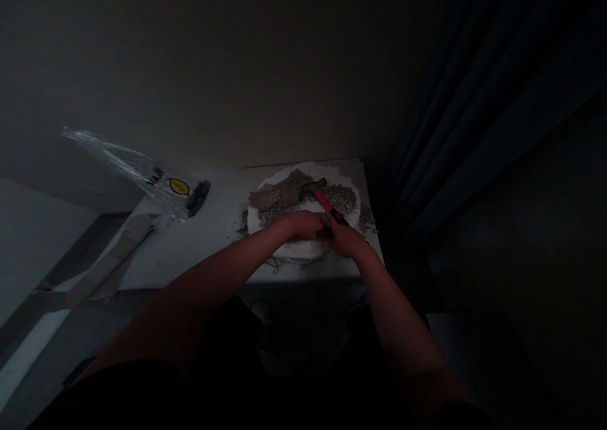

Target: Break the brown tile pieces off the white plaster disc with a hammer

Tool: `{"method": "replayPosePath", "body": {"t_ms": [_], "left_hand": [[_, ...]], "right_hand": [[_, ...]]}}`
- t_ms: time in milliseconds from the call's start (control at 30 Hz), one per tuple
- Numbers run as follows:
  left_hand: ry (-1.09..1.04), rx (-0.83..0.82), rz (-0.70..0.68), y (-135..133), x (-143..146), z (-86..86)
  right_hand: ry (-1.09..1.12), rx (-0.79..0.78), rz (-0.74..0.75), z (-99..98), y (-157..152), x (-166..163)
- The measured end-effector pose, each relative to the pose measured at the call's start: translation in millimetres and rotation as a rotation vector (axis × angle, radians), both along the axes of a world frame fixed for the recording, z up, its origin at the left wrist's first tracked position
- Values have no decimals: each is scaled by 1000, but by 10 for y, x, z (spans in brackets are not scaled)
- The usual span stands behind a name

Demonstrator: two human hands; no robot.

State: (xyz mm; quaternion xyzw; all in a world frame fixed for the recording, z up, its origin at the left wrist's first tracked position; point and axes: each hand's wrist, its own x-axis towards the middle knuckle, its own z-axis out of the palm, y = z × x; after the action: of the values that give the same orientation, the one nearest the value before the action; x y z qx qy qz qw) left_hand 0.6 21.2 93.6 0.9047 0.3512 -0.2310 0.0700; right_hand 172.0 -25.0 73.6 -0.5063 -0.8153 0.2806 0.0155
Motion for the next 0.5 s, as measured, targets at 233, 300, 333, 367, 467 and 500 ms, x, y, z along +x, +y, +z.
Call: {"method": "replayPosePath", "body": {"t_ms": [233,300,333,367,467,500], "left_hand": [[6,5,66,-12,-4,12],[2,-13,67,-13,-18,21],[-1,-21,70,-10,-25,18],[-3,-26,74,-7,-29,11],[0,-13,93,1,-27,-19],[5,-1,98,-1,-22,-25]], "right_hand": [[6,18,2,-27,2,-3],[9,20,-1,-29,-1,-3],[8,20,-1,-28,-2,-2],[6,19,-2,-27,-2,-2],[9,20,3,-17,-1,-1],[11,21,6,-12,0,0]]}}
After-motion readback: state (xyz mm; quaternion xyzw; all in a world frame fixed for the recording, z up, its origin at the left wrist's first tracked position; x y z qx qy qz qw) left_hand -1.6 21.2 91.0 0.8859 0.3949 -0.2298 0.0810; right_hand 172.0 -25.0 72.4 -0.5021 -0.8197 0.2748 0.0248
